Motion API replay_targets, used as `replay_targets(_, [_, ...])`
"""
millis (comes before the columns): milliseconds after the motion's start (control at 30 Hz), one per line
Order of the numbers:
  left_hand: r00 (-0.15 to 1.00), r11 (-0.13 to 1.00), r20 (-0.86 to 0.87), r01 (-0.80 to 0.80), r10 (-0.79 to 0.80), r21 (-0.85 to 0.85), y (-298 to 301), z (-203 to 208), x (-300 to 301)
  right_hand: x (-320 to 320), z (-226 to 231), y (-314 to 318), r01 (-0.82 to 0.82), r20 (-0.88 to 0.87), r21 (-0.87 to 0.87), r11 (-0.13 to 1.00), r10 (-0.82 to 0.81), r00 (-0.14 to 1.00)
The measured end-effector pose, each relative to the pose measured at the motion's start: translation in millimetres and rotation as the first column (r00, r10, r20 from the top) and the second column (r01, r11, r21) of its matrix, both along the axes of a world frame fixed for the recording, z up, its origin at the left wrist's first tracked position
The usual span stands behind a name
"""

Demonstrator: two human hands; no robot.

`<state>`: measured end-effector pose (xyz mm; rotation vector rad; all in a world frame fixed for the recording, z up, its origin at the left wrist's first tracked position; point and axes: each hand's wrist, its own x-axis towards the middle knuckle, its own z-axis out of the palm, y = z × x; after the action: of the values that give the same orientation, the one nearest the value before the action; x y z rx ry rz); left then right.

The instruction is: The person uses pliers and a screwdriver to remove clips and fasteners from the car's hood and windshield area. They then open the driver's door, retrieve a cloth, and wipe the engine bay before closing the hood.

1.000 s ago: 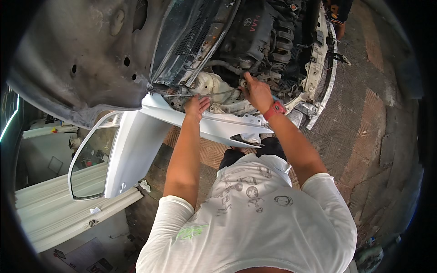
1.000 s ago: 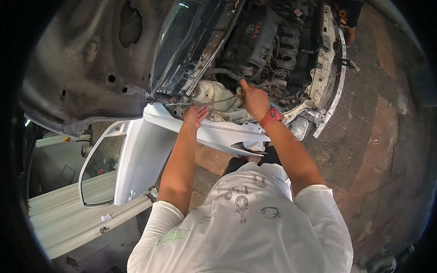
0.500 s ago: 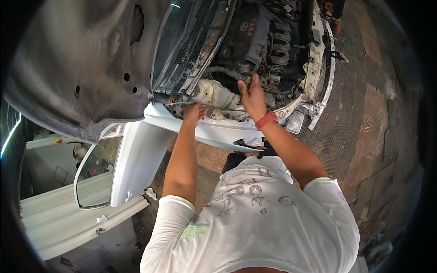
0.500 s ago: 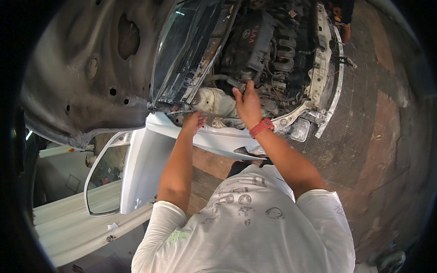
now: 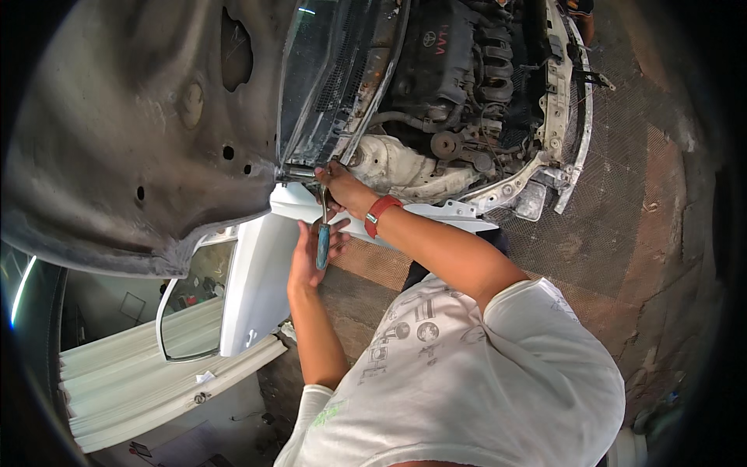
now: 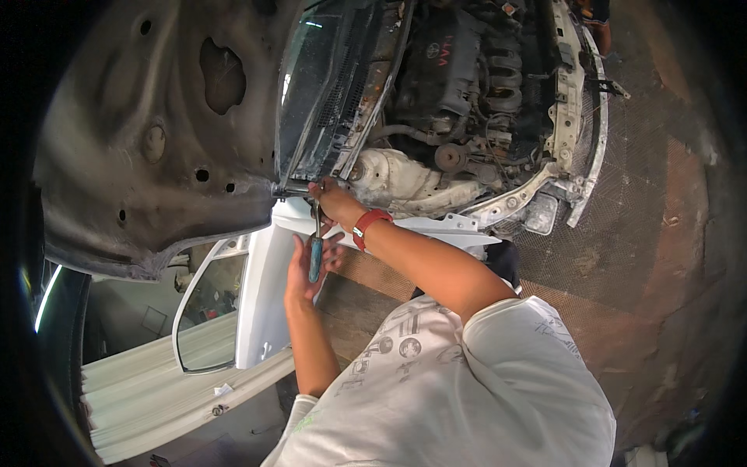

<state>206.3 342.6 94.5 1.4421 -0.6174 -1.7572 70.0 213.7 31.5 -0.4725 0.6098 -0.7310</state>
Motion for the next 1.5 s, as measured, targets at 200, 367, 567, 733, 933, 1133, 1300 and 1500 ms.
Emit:
replay_targets(200, [0.647, 0.993, 0.760, 0.114, -0.058, -0.022, 7.8, 50.4, -33.1, 21.9, -3.6, 0.8, -0.071, 0.188, 0.111, 0.991, 0.049, 0.981])
replay_targets(367, [0.341, 0.976, 0.939, 0.214, -0.050, -0.026, 1.6, 62.8, -65.5, 21.8, -3.9, -3.8, -0.091, 0.237, 0.134, 0.987, 0.057, 0.970])
replay_targets(567, [0.255, 0.946, 0.965, 0.323, -0.057, -0.030, -13.7, 113.8, -108.9, 16.1, 4.6, -17.6, -0.168, 0.084, 0.165, 0.972, 0.156, 0.984])
replay_targets(733, [0.211, 0.927, 0.975, 0.375, -0.070, -0.015, -8.3, 113.2, -97.8, 14.9, 2.6, -22.3, -0.085, 0.103, 0.056, 0.995, 0.079, 0.992])
replay_targets(933, [-0.112, 0.922, 0.984, 0.347, -0.141, 0.171, 37.9, 70.6, -32.3, 31.6, 11.1, 2.6, -0.103, -0.172, -0.128, 0.986, 0.080, 0.982])
replay_targets(1133, [-0.259, 0.929, 0.965, 0.350, -0.032, 0.124, 3.8, 53.2, -49.1, 29.4, 12.5, 9.7, -0.032, -0.166, -0.139, 0.990, 0.009, 0.986])
replay_targets(1300, [-0.285, 0.934, 0.958, 0.344, 0.009, 0.094, -2.8, 22.2, -29.8, 34.7, 9.4, 5.7, -0.083, -0.155, -0.140, 0.987, 0.061, 0.986])
replay_targets(1500, [-0.265, 0.928, 0.961, 0.371, 0.075, 0.029, -1.6, 13.2, -25.4, 34.2, 7.4, 4.4, -0.089, -0.310, -0.235, 0.968, 0.012, 0.951])
